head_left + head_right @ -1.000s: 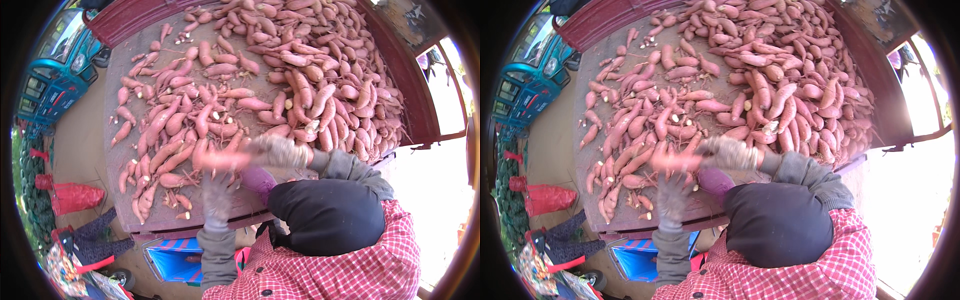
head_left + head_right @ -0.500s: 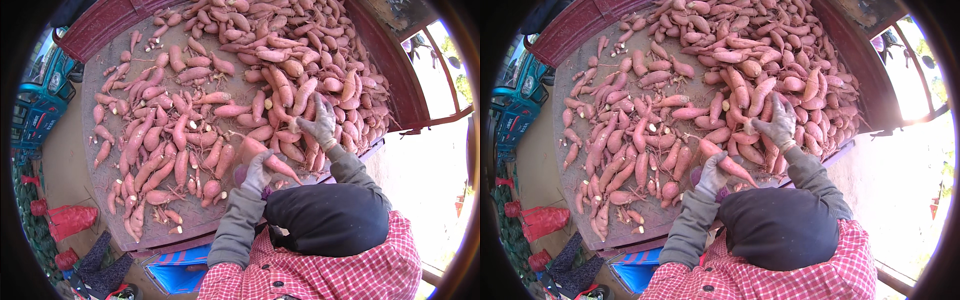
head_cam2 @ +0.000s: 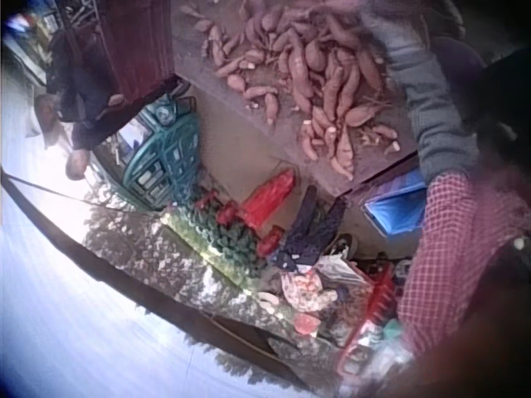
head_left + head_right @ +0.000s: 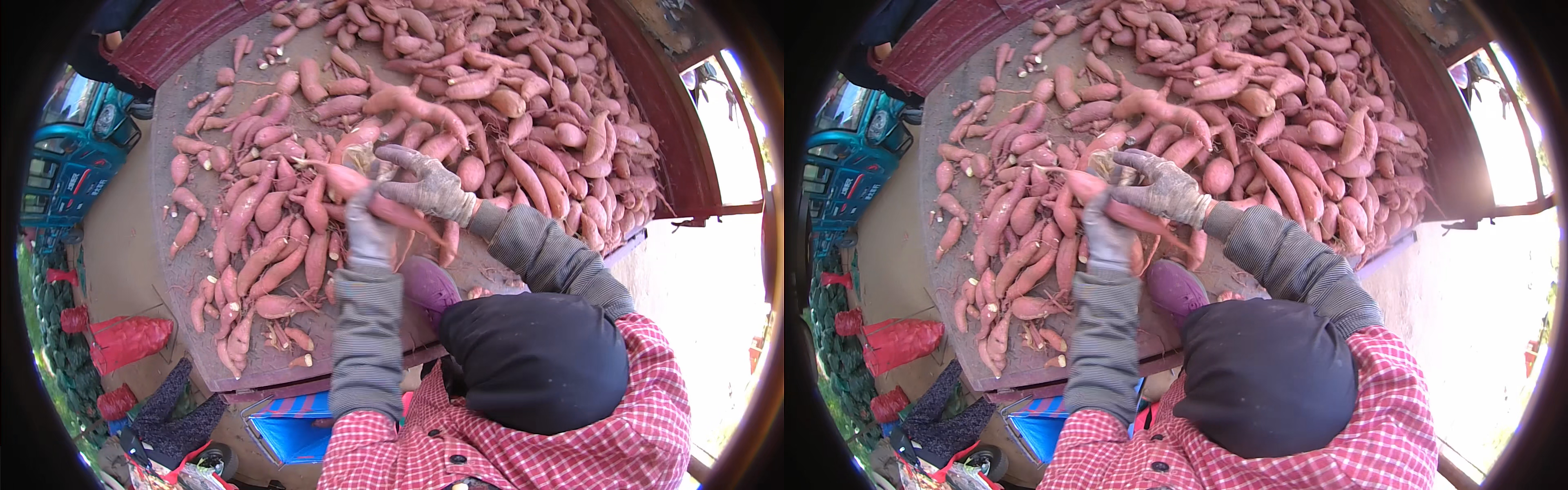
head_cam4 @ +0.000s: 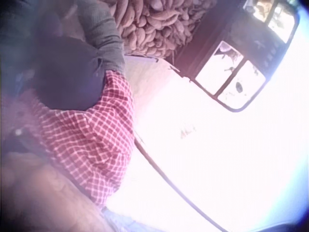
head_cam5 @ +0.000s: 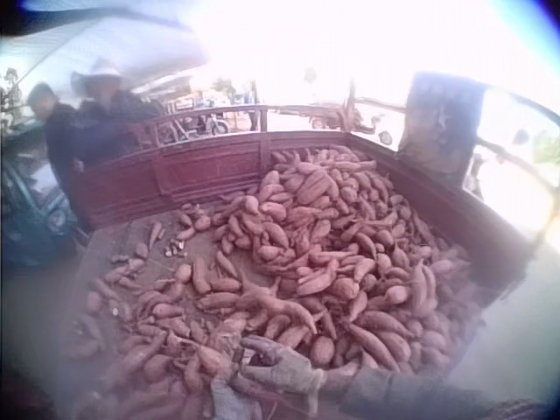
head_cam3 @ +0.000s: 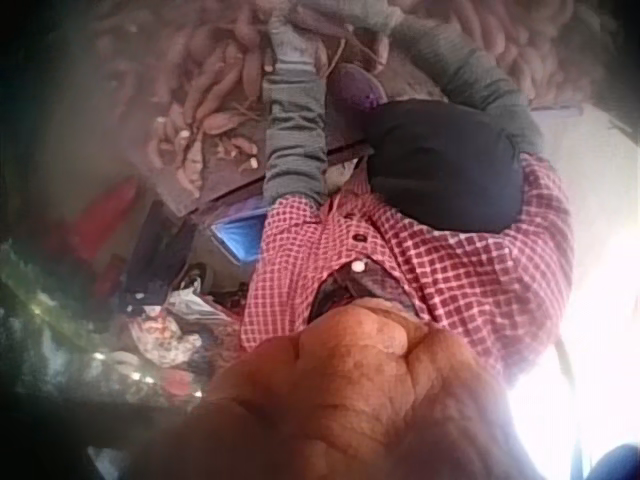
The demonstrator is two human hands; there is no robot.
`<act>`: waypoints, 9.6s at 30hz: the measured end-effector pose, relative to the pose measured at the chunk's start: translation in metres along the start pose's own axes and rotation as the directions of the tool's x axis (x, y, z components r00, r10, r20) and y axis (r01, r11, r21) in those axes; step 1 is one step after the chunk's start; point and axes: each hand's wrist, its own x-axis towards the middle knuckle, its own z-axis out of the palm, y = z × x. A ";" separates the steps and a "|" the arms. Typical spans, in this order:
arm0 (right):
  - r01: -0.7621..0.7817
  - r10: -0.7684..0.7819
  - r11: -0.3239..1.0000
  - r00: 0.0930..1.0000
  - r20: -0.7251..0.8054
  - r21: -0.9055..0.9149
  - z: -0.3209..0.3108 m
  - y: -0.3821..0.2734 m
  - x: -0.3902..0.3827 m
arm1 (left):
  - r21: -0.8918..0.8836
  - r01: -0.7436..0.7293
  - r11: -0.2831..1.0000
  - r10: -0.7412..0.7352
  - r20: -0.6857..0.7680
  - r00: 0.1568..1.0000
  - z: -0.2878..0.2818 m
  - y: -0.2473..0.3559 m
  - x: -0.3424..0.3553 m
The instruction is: The person repeatedly picks up sweet potatoes from a large pile on a truck bed and places them into a blue bin. The person handles the potatoes one at a time or in small handfuls, moving them from the pile to the bin throughout the clip.
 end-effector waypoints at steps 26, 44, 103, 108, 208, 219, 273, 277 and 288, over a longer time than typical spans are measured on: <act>0.046 -0.171 0.297 0.985 -0.005 -0.954 -0.093 0.069 0.013 | 0.610 0.147 0.779 -0.192 0.009 0.981 0.010 0.017 -0.182; -0.248 0.087 0.460 0.968 -0.235 -0.853 -0.058 0.022 -0.048 | -0.381 0.044 0.924 0.041 0.211 0.977 -0.027 -0.024 -0.141; 0.140 0.024 0.403 0.986 0.163 -0.904 -0.021 0.075 -0.039 | 0.346 -0.537 0.770 0.618 -0.614 0.491 -0.113 0.059 -0.493; 0.068 0.078 0.543 0.988 0.131 -0.837 -0.038 0.087 -0.019 | 0.349 -0.356 0.867 0.471 -0.808 0.353 -0.165 0.057 -0.562; -0.148 0.257 0.225 0.962 -0.087 -0.963 -0.118 0.053 -0.104 | 0.641 0.630 -0.439 0.731 -0.152 0.665 -0.148 0.100 -0.424; -0.188 0.335 0.846 0.916 -0.222 0.499 -0.162 0.059 -0.071 | 0.972 -0.084 0.219 0.368 -0.002 0.930 -0.037 0.056 -0.229; -0.184 0.044 0.528 0.981 -0.190 -0.829 -0.055 0.018 -0.148 | 0.082 0.082 0.993 -0.082 0.003 0.997 -0.050 -0.061 -0.163; -0.327 0.340 0.517 0.927 -0.161 -0.791 -0.074 0.068 -0.166 | 0.072 0.122 0.990 -0.119 -0.045 0.992 -0.040 -0.057 -0.166; -0.236 0.159 0.761 0.971 0.178 0.605 -0.041 0.007 -0.116 | 0.145 0.267 0.953 -0.298 0.265 0.917 0.031 -0.027 -0.183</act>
